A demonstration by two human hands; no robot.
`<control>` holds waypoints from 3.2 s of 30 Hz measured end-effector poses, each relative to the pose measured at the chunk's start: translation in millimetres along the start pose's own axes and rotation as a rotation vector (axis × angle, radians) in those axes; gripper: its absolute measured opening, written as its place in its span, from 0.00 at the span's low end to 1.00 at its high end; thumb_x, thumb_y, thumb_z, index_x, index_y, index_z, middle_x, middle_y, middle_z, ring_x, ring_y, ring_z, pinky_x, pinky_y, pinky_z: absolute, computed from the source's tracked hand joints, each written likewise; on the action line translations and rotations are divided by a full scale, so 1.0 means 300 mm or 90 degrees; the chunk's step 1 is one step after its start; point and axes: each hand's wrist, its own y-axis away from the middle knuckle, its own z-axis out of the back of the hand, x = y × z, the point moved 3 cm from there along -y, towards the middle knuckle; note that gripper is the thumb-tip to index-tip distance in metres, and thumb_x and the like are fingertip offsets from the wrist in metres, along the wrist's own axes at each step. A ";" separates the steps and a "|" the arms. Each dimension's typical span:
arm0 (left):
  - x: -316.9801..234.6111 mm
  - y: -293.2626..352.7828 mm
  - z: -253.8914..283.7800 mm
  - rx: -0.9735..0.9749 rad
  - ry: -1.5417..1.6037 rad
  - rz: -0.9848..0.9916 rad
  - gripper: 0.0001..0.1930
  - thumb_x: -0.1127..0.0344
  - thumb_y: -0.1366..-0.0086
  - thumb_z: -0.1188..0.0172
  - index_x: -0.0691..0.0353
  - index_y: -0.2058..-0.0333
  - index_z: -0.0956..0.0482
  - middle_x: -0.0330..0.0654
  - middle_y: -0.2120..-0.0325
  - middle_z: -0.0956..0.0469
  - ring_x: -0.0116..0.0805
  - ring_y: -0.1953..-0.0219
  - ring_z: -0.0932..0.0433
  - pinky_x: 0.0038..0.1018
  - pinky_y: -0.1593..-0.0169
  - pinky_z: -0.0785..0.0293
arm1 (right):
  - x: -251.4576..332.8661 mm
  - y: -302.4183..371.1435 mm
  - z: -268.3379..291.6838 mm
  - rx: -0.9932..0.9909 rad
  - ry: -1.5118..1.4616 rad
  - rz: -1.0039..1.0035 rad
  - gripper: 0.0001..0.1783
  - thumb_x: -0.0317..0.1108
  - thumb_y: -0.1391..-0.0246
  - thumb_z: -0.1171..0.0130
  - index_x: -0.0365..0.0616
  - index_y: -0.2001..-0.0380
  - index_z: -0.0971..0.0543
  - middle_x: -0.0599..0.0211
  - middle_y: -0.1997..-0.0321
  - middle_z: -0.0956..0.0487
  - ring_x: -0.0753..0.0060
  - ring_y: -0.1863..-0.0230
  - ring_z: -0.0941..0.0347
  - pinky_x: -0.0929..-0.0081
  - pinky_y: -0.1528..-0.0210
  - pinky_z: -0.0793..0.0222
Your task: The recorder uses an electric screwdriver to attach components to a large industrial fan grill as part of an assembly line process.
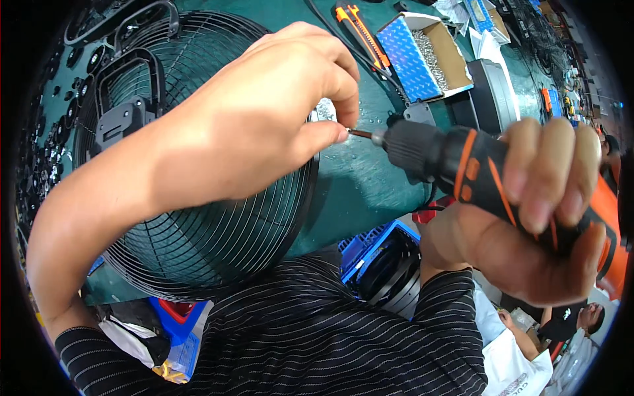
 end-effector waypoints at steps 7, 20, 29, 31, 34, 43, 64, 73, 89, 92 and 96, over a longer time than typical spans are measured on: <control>0.111 0.008 -0.078 0.079 -0.144 -0.034 0.09 0.77 0.42 0.43 0.62 0.64 0.17 0.55 0.39 0.33 0.59 0.29 0.48 0.51 0.26 0.59 | -0.179 -0.004 0.008 0.139 0.123 -0.051 0.30 0.38 0.42 0.54 0.32 0.39 0.36 0.62 0.66 0.28 0.72 0.74 0.32 0.70 0.72 0.34; 0.149 -0.003 -0.121 0.231 -0.178 -0.019 0.13 0.78 0.39 0.44 0.61 0.56 0.19 0.46 0.50 0.22 0.50 0.33 0.39 0.55 0.27 0.59 | -0.255 0.004 -0.018 0.094 0.106 -0.167 0.30 0.40 0.39 0.47 0.35 0.38 0.37 0.63 0.68 0.28 0.69 0.75 0.31 0.65 0.70 0.32; 0.175 0.002 -0.132 0.069 -0.127 -0.098 0.07 0.73 0.47 0.43 0.70 0.70 0.20 0.51 0.67 0.22 0.50 0.55 0.21 0.60 0.34 0.45 | -0.258 -0.035 -0.138 0.090 0.115 -0.301 0.31 0.36 0.42 0.41 0.37 0.39 0.39 0.64 0.71 0.29 0.68 0.75 0.30 0.66 0.71 0.31; 0.167 -0.011 -0.111 0.168 -0.068 -0.100 0.06 0.73 0.46 0.43 0.69 0.71 0.20 0.51 0.69 0.22 0.52 0.60 0.19 0.61 0.34 0.45 | -0.269 -0.040 -0.144 0.079 0.087 -0.291 0.31 0.35 0.43 0.42 0.37 0.40 0.39 0.64 0.71 0.29 0.68 0.76 0.30 0.67 0.71 0.31; 0.153 -0.029 -0.084 0.253 -0.102 -0.060 0.12 0.68 0.41 0.46 0.64 0.58 0.24 0.50 0.59 0.24 0.51 0.50 0.26 0.57 0.32 0.49 | -0.271 -0.043 -0.177 0.174 0.214 -0.263 0.30 0.33 0.44 0.42 0.38 0.40 0.37 0.64 0.73 0.29 0.69 0.77 0.31 0.69 0.74 0.30; 0.126 -0.028 -0.086 0.375 -0.119 0.035 0.22 0.63 0.34 0.48 0.54 0.41 0.29 0.48 0.46 0.25 0.50 0.37 0.34 0.52 0.30 0.53 | -0.272 -0.013 -0.274 0.158 0.214 -0.209 0.30 0.37 0.46 0.36 0.43 0.43 0.35 0.66 0.77 0.31 0.71 0.80 0.33 0.73 0.78 0.33; 0.140 -0.037 -0.089 0.237 -0.096 -0.100 0.11 0.70 0.44 0.46 0.64 0.68 0.15 0.52 0.72 0.18 0.49 0.61 0.18 0.44 0.38 0.38 | -0.271 0.043 -0.104 0.189 0.267 -0.169 0.29 0.36 0.47 0.33 0.47 0.45 0.34 0.68 0.80 0.32 0.72 0.83 0.34 0.74 0.80 0.35; 0.126 -0.041 -0.092 0.408 -0.167 -0.011 0.20 0.72 0.39 0.48 0.56 0.48 0.22 0.46 0.51 0.20 0.46 0.41 0.27 0.57 0.29 0.55 | -0.279 0.045 -0.108 0.251 0.211 -0.174 0.26 0.34 0.50 0.31 0.44 0.52 0.33 0.68 0.82 0.32 0.75 0.84 0.36 0.77 0.82 0.37; 0.191 -0.113 -0.075 0.300 -0.144 -0.085 0.16 0.69 0.39 0.41 0.61 0.51 0.22 0.49 0.52 0.22 0.49 0.41 0.29 0.53 0.30 0.47 | -0.185 0.055 0.050 0.166 0.157 -0.147 0.29 0.30 0.55 0.31 0.39 0.48 0.28 0.63 0.78 0.24 0.69 0.76 0.27 0.70 0.75 0.29; 0.050 -0.064 0.057 0.149 -0.285 -0.090 0.20 0.71 0.43 0.37 0.67 0.51 0.24 0.51 0.48 0.25 0.50 0.39 0.30 0.47 0.31 0.42 | -0.179 0.146 0.007 0.038 0.239 -0.192 0.24 0.23 0.52 0.33 0.41 0.51 0.28 0.68 0.73 0.25 0.75 0.70 0.26 0.75 0.66 0.30; -0.263 0.127 0.118 -0.056 -0.410 -0.066 0.24 0.69 0.46 0.35 0.66 0.48 0.25 0.52 0.44 0.28 0.57 0.38 0.32 0.50 0.31 0.42 | -0.136 0.292 -0.006 -0.131 0.341 -0.187 0.17 0.22 0.51 0.33 0.35 0.57 0.24 0.69 0.65 0.22 0.79 0.67 0.25 0.75 0.59 0.27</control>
